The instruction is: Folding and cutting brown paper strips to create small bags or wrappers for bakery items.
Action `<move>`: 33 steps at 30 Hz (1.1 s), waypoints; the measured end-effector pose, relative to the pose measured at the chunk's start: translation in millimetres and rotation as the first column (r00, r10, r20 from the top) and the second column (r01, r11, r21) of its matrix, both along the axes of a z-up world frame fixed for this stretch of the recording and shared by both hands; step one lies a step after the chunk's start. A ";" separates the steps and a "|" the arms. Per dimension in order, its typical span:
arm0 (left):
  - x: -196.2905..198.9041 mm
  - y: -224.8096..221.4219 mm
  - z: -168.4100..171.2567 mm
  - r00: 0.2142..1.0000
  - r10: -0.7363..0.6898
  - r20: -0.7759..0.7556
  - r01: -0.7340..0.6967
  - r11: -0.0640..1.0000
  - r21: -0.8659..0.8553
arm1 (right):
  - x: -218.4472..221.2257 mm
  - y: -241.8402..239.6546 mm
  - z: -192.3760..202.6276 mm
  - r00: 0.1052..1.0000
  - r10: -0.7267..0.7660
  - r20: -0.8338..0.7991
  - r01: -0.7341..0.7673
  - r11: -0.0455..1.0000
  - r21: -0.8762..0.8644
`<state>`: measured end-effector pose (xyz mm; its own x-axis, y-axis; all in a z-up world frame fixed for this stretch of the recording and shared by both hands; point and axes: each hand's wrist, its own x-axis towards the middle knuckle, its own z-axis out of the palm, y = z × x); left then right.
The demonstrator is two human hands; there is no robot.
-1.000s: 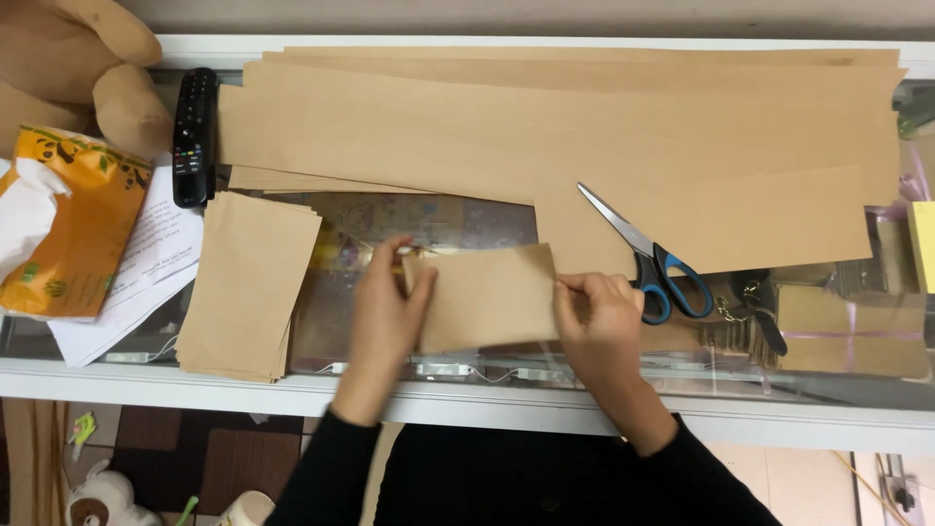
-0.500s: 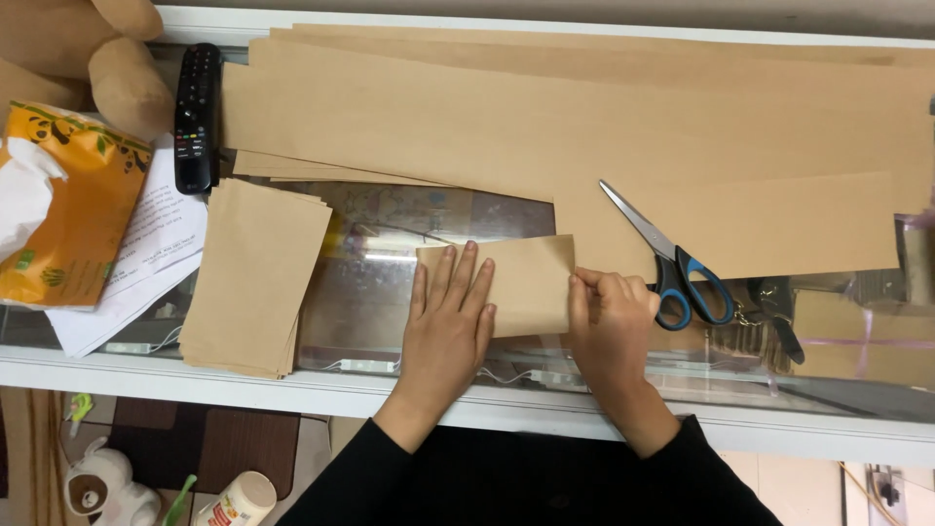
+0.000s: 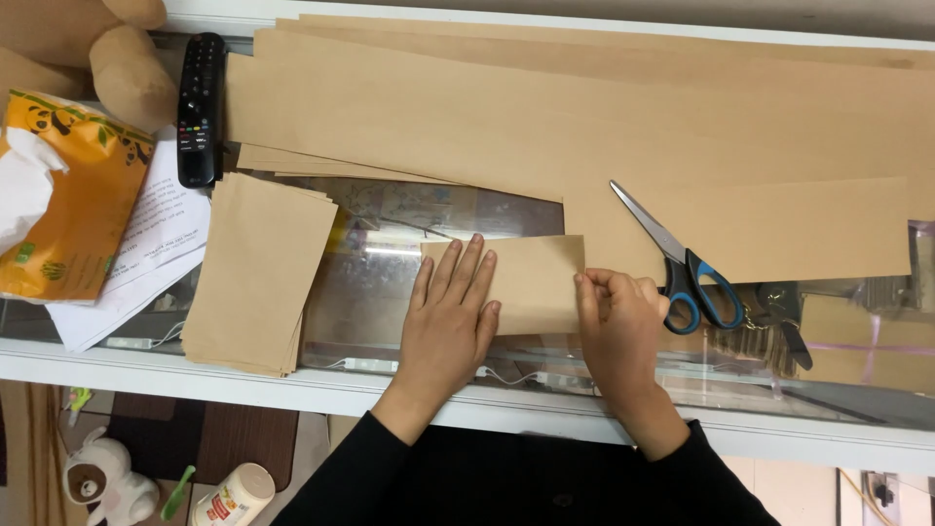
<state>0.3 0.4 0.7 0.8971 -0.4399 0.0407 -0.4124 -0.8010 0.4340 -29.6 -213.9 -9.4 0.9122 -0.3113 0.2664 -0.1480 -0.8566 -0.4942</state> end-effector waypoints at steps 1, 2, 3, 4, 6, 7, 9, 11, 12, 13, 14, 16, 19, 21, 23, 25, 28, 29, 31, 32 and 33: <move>0.3 0.4 0.8 1.000 -0.005 0.006 0.005 1.000 0.000 | 0.7 -0.9 0.9 1.000 -0.004 -0.016 0.004 1.000 0.010; 0.7 1.0 1.7 1.000 -0.009 0.013 0.009 1.000 0.001 | 1.5 -1.6 1.8 0.999 -0.007 -0.032 0.008 1.000 0.020; 1.1 1.6 2.0 1.000 -0.007 0.012 0.007 1.000 0.002 | 1.4 -2.9 1.0 0.999 -0.006 -0.033 0.007 1.000 0.021; 1.3 2.1 2.1 1.000 -0.013 0.001 0.013 1.000 -0.004 | 1.2 -4.3 -0.1 0.999 -0.006 -0.046 0.007 0.999 0.031; 2.1 2.9 2.8 1.000 -0.016 -0.011 0.015 1.000 -0.008 | 0.8 -5.4 -1.1 0.998 -0.003 -0.060 0.006 0.999 0.042; 2.6 3.2 3.6 0.999 -0.022 -0.045 0.022 1.000 -0.004 | 0.6 -5.1 -0.8 0.998 -0.004 -0.064 0.006 0.999 0.037; 4.3 3.7 3.5 0.997 -0.024 -0.076 0.024 1.000 0.001 | 1.6 -3.0 1.7 0.998 0.001 -0.064 0.001 0.999 0.033; 3.6 3.9 1.9 0.997 0.006 -0.074 -0.004 1.000 0.026 | 1.0 0.3 6.6 0.999 -0.007 -0.052 0.006 1.000 -0.021; 2.9 8.3 4.1 0.997 0.013 -0.073 -0.011 1.000 0.027 | -0.4 0.4 4.7 0.999 0.000 -0.051 -0.001 1.000 -0.019; 2.0 12.7 6.6 0.997 0.054 -0.062 -0.048 0.995 0.084 | -1.9 0.5 3.0 0.999 -0.007 -0.049 0.004 0.999 -0.048; 3.0 16.3 8.9 0.995 0.094 -0.044 -0.087 0.987 0.137 | -1.3 -0.3 1.5 0.999 -0.013 -0.042 0.010 0.997 -0.078; 2.7 26.6 4.9 0.994 0.099 -0.043 -0.090 0.979 0.181 | -1.2 -0.6 -0.8 1.000 -0.003 -0.025 0.001 0.997 -0.072; 0.5 47.2 6.7 0.994 0.100 -0.044 -0.085 0.962 0.260 | -3.5 -0.9 -3.2 1.000 0.005 -0.009 -0.005 0.998 -0.057; 3.2 60.3 9.4 0.995 0.095 -0.043 -0.078 0.953 0.294 | -2.8 -1.4 -5.2 1.000 0.002 -0.005 -0.002 0.999 -0.049; 2.0 71.7 10.3 0.996 0.048 -0.075 -0.026 0.963 0.268 | -3.9 -2.2 -8.4 1.000 0.007 0.001 -0.007 0.998 -0.056; 3.8 77.1 20.1 0.992 0.046 -0.116 -0.018 0.972 0.233 | -3.2 -7.5 -11.4 1.000 0.023 -0.012 -0.023 0.997 -0.067; -1.1 84.7 31.0 0.982 0.043 -0.184 -0.012 0.986 0.164 | -4.9 -8.0 -2.0 0.998 0.052 -0.039 -0.054 0.998 -0.045; -2.7 86.9 33.8 0.977 0.044 -0.208 -0.016 0.991 0.134 | -4.6 -7.3 3.6 0.996 0.068 -0.050 -0.069 0.998 -0.011; -8.1 88.4 34.2 0.975 0.047 -0.218 -0.026 0.995 0.096 | -3.4 -3.7 7.8 0.990 0.117 0.083 -0.103 0.983 -0.152; -11.1 89.5 34.5 0.973 0.041 -0.226 -0.028 0.998 0.061 | -3.4 -1.4 9.9 0.962 0.173 0.212 -0.108 0.951 -0.289; -11.1 90.3 35.1 0.972 0.047 -0.230 -0.034 0.998 0.059 | -5.2 6.0 20.5 0.962 0.180 0.208 -0.115 0.950 -0.291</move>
